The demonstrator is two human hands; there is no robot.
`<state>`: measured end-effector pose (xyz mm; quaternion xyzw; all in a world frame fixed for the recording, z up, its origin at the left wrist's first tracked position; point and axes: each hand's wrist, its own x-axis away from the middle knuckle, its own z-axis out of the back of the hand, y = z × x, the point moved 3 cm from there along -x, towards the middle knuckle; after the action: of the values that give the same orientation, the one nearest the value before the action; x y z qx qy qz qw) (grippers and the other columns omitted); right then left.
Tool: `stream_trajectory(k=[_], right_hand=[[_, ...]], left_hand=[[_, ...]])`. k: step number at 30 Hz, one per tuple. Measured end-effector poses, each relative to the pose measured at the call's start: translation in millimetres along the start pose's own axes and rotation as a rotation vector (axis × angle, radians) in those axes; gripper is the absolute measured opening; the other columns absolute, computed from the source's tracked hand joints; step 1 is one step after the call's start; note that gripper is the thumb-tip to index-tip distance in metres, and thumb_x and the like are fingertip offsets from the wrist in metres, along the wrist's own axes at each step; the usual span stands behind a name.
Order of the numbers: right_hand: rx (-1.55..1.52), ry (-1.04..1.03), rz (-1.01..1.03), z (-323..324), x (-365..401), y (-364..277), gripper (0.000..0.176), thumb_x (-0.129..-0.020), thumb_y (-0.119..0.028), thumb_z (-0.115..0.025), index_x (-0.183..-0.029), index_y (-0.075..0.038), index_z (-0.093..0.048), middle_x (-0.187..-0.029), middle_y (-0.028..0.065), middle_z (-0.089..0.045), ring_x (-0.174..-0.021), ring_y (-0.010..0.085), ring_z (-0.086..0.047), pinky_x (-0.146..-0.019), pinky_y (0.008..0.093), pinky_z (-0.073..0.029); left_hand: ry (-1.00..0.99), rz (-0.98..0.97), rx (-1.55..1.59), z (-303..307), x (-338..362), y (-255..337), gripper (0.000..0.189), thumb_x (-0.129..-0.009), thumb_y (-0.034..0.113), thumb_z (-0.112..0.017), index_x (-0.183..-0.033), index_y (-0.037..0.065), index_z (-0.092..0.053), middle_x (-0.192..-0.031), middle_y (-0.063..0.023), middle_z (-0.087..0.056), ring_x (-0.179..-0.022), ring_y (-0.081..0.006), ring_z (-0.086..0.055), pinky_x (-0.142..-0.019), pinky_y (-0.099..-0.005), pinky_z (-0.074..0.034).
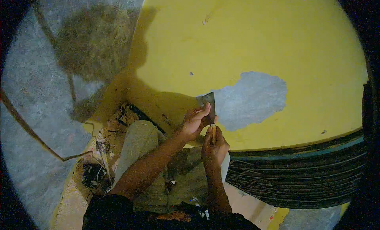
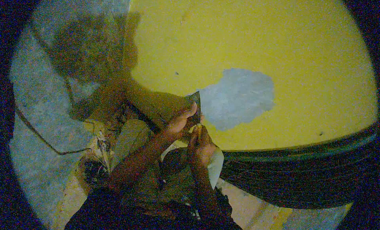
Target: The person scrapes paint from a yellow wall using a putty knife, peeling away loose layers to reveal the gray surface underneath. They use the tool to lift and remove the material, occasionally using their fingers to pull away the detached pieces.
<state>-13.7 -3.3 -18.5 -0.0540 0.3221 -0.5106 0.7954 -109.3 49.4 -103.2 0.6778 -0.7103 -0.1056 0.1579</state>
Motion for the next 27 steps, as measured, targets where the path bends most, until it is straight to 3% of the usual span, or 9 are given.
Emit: stream_trajectory(k=[2,7,14,19,20,22,24,26,27], right_hand=[[0.004,0.001,0.026,-4,3,1,0.021,-0.092,-0.017,-0.056,-0.091,0.004,-0.060,-0.066,0.0208,-0.059,-0.056,0.0321,-0.060,-0.051,0.0391,-0.044],[-0.007,-0.049,-0.013,-4,-1,-13,0.019,-0.091,-0.015,-0.056,-0.088,0.004,-0.060,-0.066,0.0211,-0.059,-0.054,0.0313,-0.059,-0.050,0.0380,-0.043],[0.009,0.021,0.168,-11,1,-19,0.017,-0.091,-0.014,-0.056,-0.085,0.002,-0.059,-0.069,0.0207,-0.060,-0.058,0.0356,-0.060,-0.051,0.0394,-0.046],[0.015,-0.054,0.073,-17,-18,-7,0.015,-0.091,-0.013,-0.056,-0.086,0.001,-0.059,-0.068,0.0207,-0.058,-0.058,0.0369,-0.059,-0.051,0.0406,-0.046],[-0.073,-0.039,0.210,-18,-35,-25,0.016,-0.092,-0.013,-0.055,-0.085,0.001,-0.058,-0.066,0.0210,-0.058,-0.057,0.0380,-0.058,-0.051,0.0414,-0.045],[-0.190,-0.002,0.352,-20,-45,-52,0.017,-0.092,-0.013,-0.054,-0.083,0.001,-0.056,-0.064,0.0213,-0.057,-0.056,0.0391,-0.057,-0.050,0.0422,-0.044],[-0.149,-0.145,0.226,-31,-45,-67,0.019,-0.093,-0.013,-0.053,-0.080,0.001,-0.054,-0.062,0.0220,-0.055,-0.055,0.0417,-0.056,-0.049,0.0446,-0.043],[-0.198,-0.227,0.216,-36,-31,-58,0.019,-0.092,-0.014,-0.053,-0.080,0.000,-0.053,-0.061,0.0214,-0.056,-0.054,0.0419,-0.056,-0.049,0.0463,-0.043],[-0.162,-0.171,0.234,-37,-23,-50,0.019,-0.092,-0.014,-0.054,-0.081,0.001,-0.054,-0.062,0.0208,-0.057,-0.055,0.0407,-0.057,-0.050,0.0460,-0.044]], left_hand=[[0.011,-0.001,-0.023,5,-5,-4,0.043,-0.090,0.051,-0.054,-0.091,0.009,-0.060,-0.082,-0.0051,-0.063,-0.071,-0.0169,-0.060,-0.068,-0.0319,-0.050],[0.151,0.082,-0.020,-7,-2,8,0.034,-0.092,0.041,-0.054,-0.087,0.008,-0.058,-0.079,-0.0063,-0.062,-0.067,-0.0191,-0.060,-0.060,-0.0310,-0.050],[0.056,0.134,0.038,6,1,16,0.027,-0.096,0.030,-0.051,-0.090,0.004,-0.054,-0.074,-0.0058,-0.057,-0.068,-0.0204,-0.061,-0.062,-0.0329,-0.051],[0.092,-0.090,-0.041,3,-10,28,0.025,-0.095,0.025,-0.050,-0.088,0.002,-0.055,-0.077,-0.0082,-0.061,-0.068,-0.0198,-0.061,-0.063,-0.0320,-0.049],[0.045,-0.201,0.042,10,-17,35,0.022,-0.094,0.022,-0.051,-0.088,0.002,-0.056,-0.078,-0.0085,-0.061,-0.068,-0.0200,-0.061,-0.064,-0.0315,-0.049],[0.149,-0.186,0.008,15,-6,72,0.021,-0.092,0.021,-0.052,-0.088,0.001,-0.057,-0.078,-0.0081,-0.062,-0.068,-0.0204,-0.061,-0.065,-0.0315,-0.048],[0.261,-0.176,-0.005,17,6,88,0.019,-0.090,0.019,-0.052,-0.087,0.001,-0.058,-0.077,-0.0076,-0.062,-0.068,-0.0208,-0.061,-0.066,-0.0315,-0.048],[0.269,-0.136,-0.021,28,15,75,0.019,-0.088,0.029,-0.057,-0.088,0.009,-0.057,-0.075,-0.0055,-0.060,-0.065,-0.0183,-0.058,-0.056,-0.0300,-0.048],[0.206,-0.057,-0.004,38,14,63,0.023,-0.093,0.024,-0.052,-0.090,0.002,-0.058,-0.078,-0.0075,-0.062,-0.069,-0.0182,-0.060,-0.068,-0.0295,-0.047]])
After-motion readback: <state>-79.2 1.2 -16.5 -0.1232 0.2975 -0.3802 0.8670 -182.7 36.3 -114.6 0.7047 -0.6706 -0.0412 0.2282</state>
